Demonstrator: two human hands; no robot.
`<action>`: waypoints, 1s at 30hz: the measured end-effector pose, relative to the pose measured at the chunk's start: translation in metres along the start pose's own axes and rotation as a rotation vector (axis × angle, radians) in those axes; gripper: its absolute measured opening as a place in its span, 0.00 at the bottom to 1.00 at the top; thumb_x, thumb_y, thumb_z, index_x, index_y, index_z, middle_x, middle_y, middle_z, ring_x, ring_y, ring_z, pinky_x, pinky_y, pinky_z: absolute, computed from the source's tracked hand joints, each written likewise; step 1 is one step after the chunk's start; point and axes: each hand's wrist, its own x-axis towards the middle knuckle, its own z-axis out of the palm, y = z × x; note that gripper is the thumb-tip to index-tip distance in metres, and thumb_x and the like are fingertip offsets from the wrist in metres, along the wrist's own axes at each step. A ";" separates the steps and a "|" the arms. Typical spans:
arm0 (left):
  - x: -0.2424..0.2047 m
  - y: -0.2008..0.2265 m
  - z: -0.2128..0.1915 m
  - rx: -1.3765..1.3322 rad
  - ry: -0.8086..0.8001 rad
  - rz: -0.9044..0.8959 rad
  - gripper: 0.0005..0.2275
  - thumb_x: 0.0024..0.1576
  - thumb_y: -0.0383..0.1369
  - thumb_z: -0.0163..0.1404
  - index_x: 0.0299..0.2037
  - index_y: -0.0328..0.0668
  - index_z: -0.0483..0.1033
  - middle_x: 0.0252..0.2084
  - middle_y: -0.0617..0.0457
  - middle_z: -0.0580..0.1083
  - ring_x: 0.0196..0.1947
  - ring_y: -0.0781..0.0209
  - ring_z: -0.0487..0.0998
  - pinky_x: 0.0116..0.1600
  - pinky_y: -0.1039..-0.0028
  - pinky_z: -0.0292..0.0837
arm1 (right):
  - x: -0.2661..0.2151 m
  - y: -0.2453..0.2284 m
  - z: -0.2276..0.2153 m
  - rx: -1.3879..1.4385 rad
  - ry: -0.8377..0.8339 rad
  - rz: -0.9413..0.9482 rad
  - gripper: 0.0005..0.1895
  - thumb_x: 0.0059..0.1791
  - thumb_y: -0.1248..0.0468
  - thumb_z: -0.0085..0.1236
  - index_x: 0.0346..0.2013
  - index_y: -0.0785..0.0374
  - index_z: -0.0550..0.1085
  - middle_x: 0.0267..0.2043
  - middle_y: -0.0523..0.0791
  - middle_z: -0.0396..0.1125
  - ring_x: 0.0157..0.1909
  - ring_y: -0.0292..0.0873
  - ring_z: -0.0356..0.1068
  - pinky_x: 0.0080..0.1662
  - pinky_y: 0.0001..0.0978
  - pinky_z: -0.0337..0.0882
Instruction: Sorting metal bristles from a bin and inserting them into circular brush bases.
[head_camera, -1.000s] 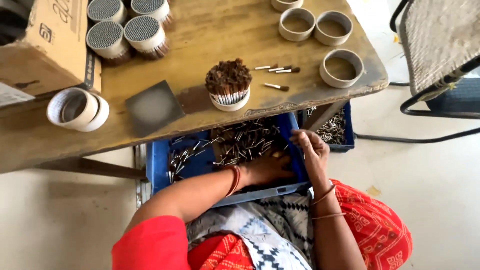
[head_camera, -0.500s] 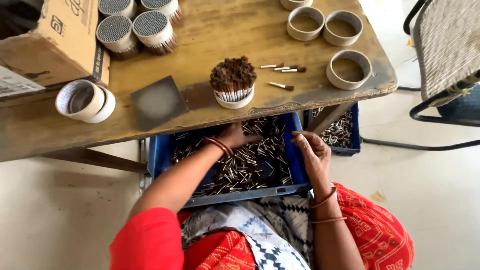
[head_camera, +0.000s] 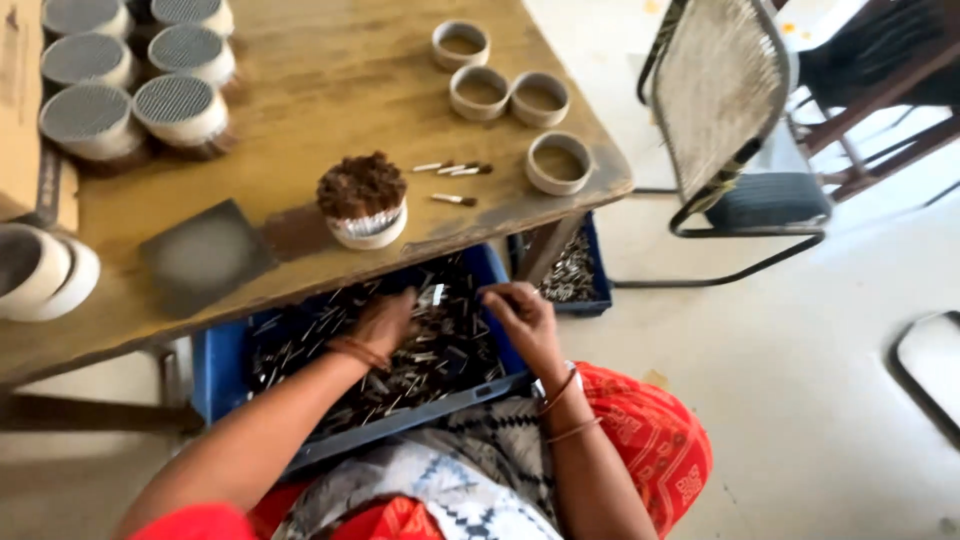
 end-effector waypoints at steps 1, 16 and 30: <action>-0.005 0.001 -0.026 -0.039 0.002 -0.077 0.08 0.61 0.34 0.53 0.40 0.37 0.73 0.37 0.33 0.77 0.40 0.33 0.78 0.46 0.48 0.72 | 0.005 -0.006 0.000 -0.133 -0.044 -0.072 0.11 0.53 0.63 0.62 0.46 0.65 0.81 0.41 0.45 0.75 0.45 0.37 0.72 0.49 0.29 0.71; -0.024 0.029 -0.032 -1.227 -0.373 -0.389 0.17 0.52 0.35 0.63 0.47 0.33 0.78 0.32 0.44 0.76 0.29 0.50 0.74 0.32 0.62 0.69 | 0.014 -0.026 0.069 -0.354 -0.116 -0.158 0.09 0.45 0.63 0.66 0.39 0.59 0.82 0.42 0.48 0.74 0.46 0.52 0.74 0.49 0.41 0.75; -0.005 -0.002 0.007 -0.851 0.028 -0.215 0.24 0.48 0.37 0.63 0.55 0.39 0.75 0.45 0.54 0.78 0.43 0.63 0.77 0.46 0.70 0.73 | 0.004 -0.060 0.054 -0.288 -0.173 -0.330 0.24 0.46 0.58 0.64 0.54 0.65 0.75 0.50 0.53 0.70 0.52 0.56 0.70 0.53 0.44 0.71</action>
